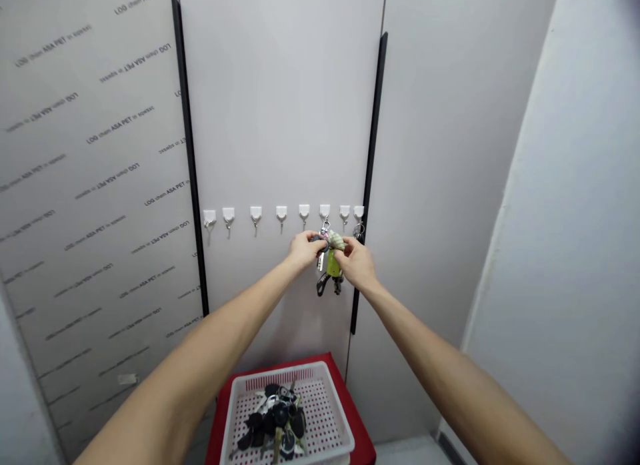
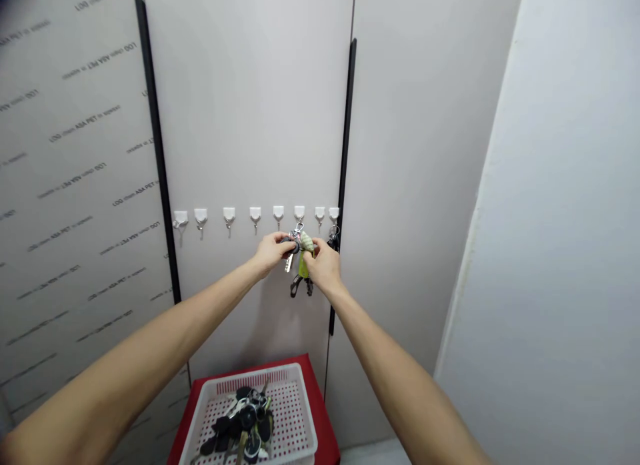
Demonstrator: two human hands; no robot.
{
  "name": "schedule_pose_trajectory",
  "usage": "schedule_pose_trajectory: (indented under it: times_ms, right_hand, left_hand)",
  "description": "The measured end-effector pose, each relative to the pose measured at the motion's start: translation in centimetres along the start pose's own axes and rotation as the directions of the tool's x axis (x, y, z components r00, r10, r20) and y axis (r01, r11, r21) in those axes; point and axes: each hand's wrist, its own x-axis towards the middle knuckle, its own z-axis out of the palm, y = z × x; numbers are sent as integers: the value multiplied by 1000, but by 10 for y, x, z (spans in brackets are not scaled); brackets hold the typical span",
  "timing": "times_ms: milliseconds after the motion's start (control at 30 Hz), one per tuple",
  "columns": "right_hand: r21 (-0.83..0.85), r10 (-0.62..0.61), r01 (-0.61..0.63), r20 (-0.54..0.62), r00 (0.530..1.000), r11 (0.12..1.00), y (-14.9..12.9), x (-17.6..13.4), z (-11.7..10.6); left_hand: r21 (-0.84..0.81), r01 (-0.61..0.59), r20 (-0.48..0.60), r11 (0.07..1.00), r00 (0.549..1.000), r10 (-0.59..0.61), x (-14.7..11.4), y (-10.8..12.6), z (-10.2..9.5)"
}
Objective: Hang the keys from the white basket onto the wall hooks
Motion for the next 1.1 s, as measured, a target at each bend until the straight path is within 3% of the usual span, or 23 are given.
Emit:
schedule_pose_trajectory:
  times_ms: [133, 300, 500, 833, 1100]
  right_hand:
    - [-65, 6, -10, -60, 998, 998, -3, 20, -1]
    - [-123, 9, -25, -133, 991, 992, -20, 52, -8]
    - [-111, 6, -23, -152, 988, 994, -29, 69, -16]
    - [-4, -76, 76, 15, 997, 997, -26, 29, -12]
    - [-56, 44, -39, 93, 995, 998, -16, 16, 2]
  left_hand:
    - [29, -6, -77, 1000, 997, 8, 20, 13, -2]
    - [179, -81, -195, 981, 974, 115, 45, 41, 6]
    - [202, -171, -233, 965, 948, 216, 58, 58, 8]
    - [81, -199, -30, 977, 979, 202, 11, 17, -5]
    - [77, 3, -55, 997, 998, 1, 5, -5, -14]
